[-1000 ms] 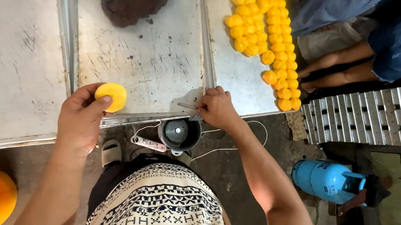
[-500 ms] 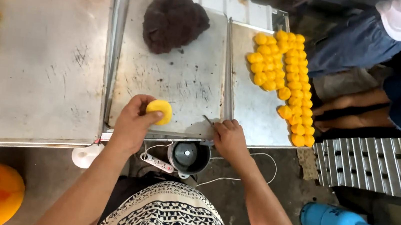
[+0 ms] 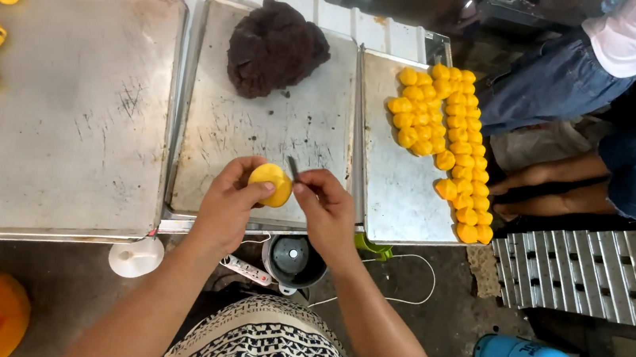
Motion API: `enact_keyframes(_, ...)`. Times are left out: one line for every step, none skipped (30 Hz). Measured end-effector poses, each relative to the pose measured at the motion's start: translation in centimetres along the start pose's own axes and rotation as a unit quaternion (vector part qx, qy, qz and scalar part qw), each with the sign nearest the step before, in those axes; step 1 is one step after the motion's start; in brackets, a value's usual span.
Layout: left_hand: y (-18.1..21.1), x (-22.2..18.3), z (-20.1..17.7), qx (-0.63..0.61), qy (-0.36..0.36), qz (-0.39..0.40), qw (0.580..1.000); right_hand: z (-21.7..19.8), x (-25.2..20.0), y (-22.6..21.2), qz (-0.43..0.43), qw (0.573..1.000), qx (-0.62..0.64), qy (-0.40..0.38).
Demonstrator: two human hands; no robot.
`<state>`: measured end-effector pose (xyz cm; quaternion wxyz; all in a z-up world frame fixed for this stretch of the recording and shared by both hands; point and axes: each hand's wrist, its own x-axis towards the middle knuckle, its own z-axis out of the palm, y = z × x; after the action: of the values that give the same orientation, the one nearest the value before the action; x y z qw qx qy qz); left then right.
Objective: Filling and shaping pastries by hand and scoring them with a small tool.
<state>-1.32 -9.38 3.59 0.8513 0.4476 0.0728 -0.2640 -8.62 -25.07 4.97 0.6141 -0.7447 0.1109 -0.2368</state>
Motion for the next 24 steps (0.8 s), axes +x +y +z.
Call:
enact_keyframes(0.0, -0.1, 0.3, 0.000, -0.003, 0.001, 1.000, 0.6, 0.4, -0.2, -0.018, 1.000, -0.012, -0.001)
enact_keyframes(0.1, -0.2, 0.2, -0.001, -0.003, 0.003, 1.000, 0.5, 0.4, -0.5, -0.019, 1.000, -0.013, -0.001)
enact_keyframes(0.3, -0.2, 0.2, -0.002, -0.005, 0.005, 1.000, 0.4, 0.3, -0.8, -0.038, 0.999, -0.025, -0.003)
enact_keyframes(0.5, -0.3, 0.1, -0.003, -0.007, 0.009, 1.000, 0.3, 0.3, -1.1, -0.057, 0.998, -0.036, -0.005)
enact_keyframes(0.6, -0.4, 0.2, -0.004, -0.006, 0.011, 1.000, 0.1, -0.2, -1.4, -0.059, 0.998, -0.036, -0.007)
enact_keyframes(0.6, -0.6, 0.3, -0.004, -0.008, 0.015, 1.000, -0.3, -0.7, -1.7, -0.078, 0.996, -0.047, -0.010)
enact_keyframes(0.7, -0.8, 0.4, -0.005, -0.009, 0.018, 1.000, -0.6, -1.2, -2.0, -0.096, 0.994, -0.058, -0.012)
enact_keyframes(0.6, -1.0, 0.5, -0.006, -0.009, 0.016, 1.000, -0.1, -1.1, -2.2, -0.095, 0.994, -0.060, -0.012)
enact_keyframes(0.4, -1.2, 0.6, -0.006, -0.011, 0.016, 1.000, 0.4, -1.0, -2.3, -0.111, 0.991, -0.072, -0.013)
enact_keyframes(0.3, -1.3, 0.7, -0.006, -0.015, 0.016, 1.000, 0.8, -0.8, -2.5, -0.128, 0.988, -0.085, -0.012)
enact_keyframes(0.2, -1.5, 0.9, -0.006, -0.016, 0.015, 1.000, 0.9, -0.7, -2.7, -0.128, 0.988, -0.087, -0.011)
enact_keyframes(0.3, -1.6, 1.0, -0.006, -0.020, 0.017, 1.000, 1.0, -0.4, -3.0, -0.146, 0.984, -0.099, -0.010)
enact_keyframes(0.3, -1.7, 1.2, -0.005, -0.024, 0.019, 1.000, 1.2, -0.1, -3.2, -0.164, 0.980, -0.111, -0.010)
enact_keyframes(0.4, -1.8, 1.3, -0.005, -0.025, 0.019, 0.999, 0.7, -0.3, -3.6, -0.165, 0.980, -0.111, -0.008)
enact_keyframes(0.5, -1.9, 1.4, -0.004, -0.029, 0.021, 0.999, 0.2, -0.5, -3.9, -0.183, 0.975, -0.122, -0.008)
enact_keyframes(0.7, -2.0, 1.5, -0.003, -0.033, 0.025, 0.999, -0.2, -0.6, -4.3, -0.203, 0.970, -0.133, -0.008)
enact_keyframes(0.8, -1.9, 1.7, -0.004, -0.034, 0.028, 0.999, -0.3, -0.7, -4.6, -0.206, 0.970, -0.133, -0.008)
enact_keyframes(0.9, -2.0, 1.9, -0.004, -0.036, 0.030, 0.999, -0.4, -1.1, -4.8, -0.224, 0.964, -0.144, -0.009)
enact_keyframes(0.8, -2.1, 2.1, -0.004, -0.038, 0.033, 0.999, -0.6, -1.4, -5.0, -0.241, 0.958, -0.155, -0.010)
enact_keyframes(0.8, -2.3, 2.2, -0.004, -0.038, 0.029, 0.999, -0.3, -1.3, -5.2, -0.239, 0.958, -0.157, -0.009)
enact_keyframes(0.6, -2.5, 2.3, -0.003, -0.041, 0.028, 0.999, 0.0, -1.2, -5.4, -0.253, 0.952, -0.169, -0.009)
enact_keyframes(0.7, -2.5, 2.5, -0.002, -0.045, 0.028, 0.999, 0.3, -0.9, -5.6, -0.269, 0.946, -0.181, -0.008)
enact_keyframes(0.6, -2.9, 2.2, -0.001, -0.046, 0.027, 0.999, -0.2, -1.1, -5.9, -0.268, 0.946, -0.182, -0.005)
enact_keyframes(0.7, -3.2, 1.9, 0.000, -0.051, 0.031, 0.998, -0.6, -0.9, -6.3, -0.287, 0.938, -0.193, -0.005)
